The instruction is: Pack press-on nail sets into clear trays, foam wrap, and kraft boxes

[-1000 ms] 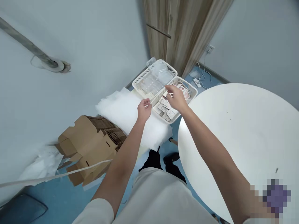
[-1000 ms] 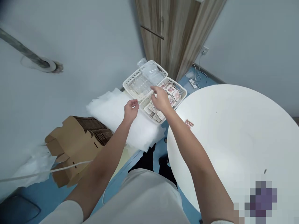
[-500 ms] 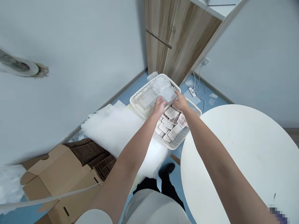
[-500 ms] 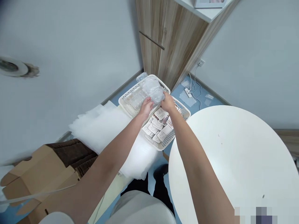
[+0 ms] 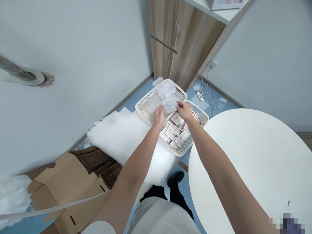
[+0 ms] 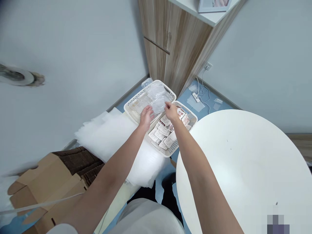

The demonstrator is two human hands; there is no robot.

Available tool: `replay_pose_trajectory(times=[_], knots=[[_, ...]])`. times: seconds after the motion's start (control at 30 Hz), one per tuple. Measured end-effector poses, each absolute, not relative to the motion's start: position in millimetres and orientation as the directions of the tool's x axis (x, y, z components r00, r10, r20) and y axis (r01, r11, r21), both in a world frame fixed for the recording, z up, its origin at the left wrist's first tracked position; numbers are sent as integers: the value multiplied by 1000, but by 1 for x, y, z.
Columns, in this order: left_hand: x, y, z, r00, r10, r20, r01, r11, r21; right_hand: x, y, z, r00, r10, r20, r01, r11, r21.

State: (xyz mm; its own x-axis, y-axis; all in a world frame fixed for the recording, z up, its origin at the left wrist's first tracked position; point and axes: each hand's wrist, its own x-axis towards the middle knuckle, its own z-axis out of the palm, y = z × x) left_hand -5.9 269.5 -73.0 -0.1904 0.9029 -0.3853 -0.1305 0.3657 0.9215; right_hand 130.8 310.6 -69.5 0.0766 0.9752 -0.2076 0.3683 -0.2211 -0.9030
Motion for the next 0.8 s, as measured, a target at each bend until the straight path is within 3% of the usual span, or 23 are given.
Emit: replay_pose_trajectory(times=[0.2, 0.37, 0.57, 0.8], knots=[[-23, 232, -54, -322, 887, -332, -141, 302, 943, 106, 256, -47, 92, 949, -302, 72, -309, -948], [-23, 187, -40, -302, 907, -293, -99, 276, 956, 108, 192, -26, 108, 923, -370, -97, -361, -928], [-6, 133, -28, -21, 928, -372, -141, 366, 920, 141, 110, -5, 216, 892, -397, -167, -367, -915], [54, 75, -15, 340, 848, -406, -110, 464, 879, 198, 2, 13, 422, 808, -412, -263, -326, -908]])
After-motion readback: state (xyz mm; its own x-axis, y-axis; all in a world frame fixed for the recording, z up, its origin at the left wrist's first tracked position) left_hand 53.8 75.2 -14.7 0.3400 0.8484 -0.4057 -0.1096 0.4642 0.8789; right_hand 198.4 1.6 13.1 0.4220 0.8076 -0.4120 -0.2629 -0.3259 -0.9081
